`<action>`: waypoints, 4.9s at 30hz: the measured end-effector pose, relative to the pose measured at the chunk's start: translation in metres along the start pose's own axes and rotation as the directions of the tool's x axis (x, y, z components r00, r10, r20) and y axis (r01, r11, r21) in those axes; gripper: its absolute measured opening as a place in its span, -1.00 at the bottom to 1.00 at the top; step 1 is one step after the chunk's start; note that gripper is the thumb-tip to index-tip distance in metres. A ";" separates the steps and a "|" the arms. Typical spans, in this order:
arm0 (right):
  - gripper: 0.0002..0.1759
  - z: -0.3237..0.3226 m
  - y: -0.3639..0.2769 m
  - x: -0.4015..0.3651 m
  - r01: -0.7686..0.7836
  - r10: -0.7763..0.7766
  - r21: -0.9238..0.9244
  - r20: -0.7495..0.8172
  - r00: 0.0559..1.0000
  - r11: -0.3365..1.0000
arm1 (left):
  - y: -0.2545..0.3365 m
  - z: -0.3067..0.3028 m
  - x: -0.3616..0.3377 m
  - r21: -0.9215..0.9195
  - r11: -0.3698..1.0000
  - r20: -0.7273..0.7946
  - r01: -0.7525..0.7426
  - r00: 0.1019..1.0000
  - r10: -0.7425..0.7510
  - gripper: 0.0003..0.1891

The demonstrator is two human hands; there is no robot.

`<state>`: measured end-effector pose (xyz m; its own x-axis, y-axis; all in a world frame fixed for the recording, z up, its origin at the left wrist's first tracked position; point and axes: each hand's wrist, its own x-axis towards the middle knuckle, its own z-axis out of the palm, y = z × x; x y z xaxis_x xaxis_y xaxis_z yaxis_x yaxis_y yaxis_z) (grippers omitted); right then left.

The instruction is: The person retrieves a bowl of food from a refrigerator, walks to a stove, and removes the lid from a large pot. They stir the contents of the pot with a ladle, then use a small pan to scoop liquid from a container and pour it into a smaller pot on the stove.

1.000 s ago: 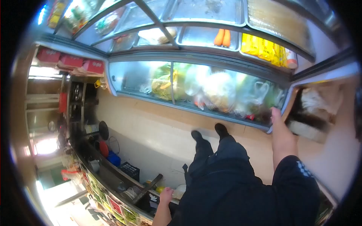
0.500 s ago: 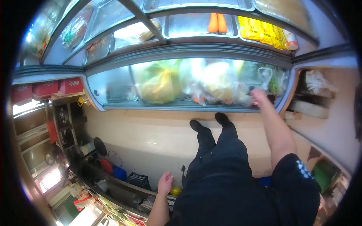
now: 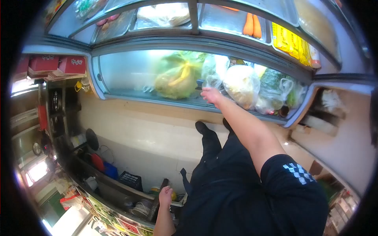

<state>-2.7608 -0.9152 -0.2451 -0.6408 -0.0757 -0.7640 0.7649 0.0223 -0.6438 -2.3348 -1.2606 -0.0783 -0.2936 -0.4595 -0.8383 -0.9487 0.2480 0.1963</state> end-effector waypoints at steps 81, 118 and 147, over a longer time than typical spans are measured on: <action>-0.72 -0.280 0.002 0.069 0.130 0.115 0.456 -0.472 0.874 0.880 | 0.137 0.175 0.048 0.077 0.997 0.091 -0.012 0.996 0.005 -0.65; -0.57 -0.325 0.137 -0.195 -0.226 0.391 0.511 -0.243 0.888 0.830 | 0.418 0.203 0.101 0.497 0.635 0.267 -0.592 0.800 0.537 -0.45; -0.79 -0.233 0.536 -0.472 0.640 0.654 0.766 -0.454 0.605 -0.061 | 0.462 0.375 0.114 -0.090 0.981 0.192 -0.172 0.964 0.187 -0.74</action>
<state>-2.0635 -0.6353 -0.2396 0.0821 0.4215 -0.9031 -0.4062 -0.8134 -0.4165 -2.7626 -0.8783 -0.2742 -0.4374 -0.2329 -0.8686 -0.8907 0.2454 0.3827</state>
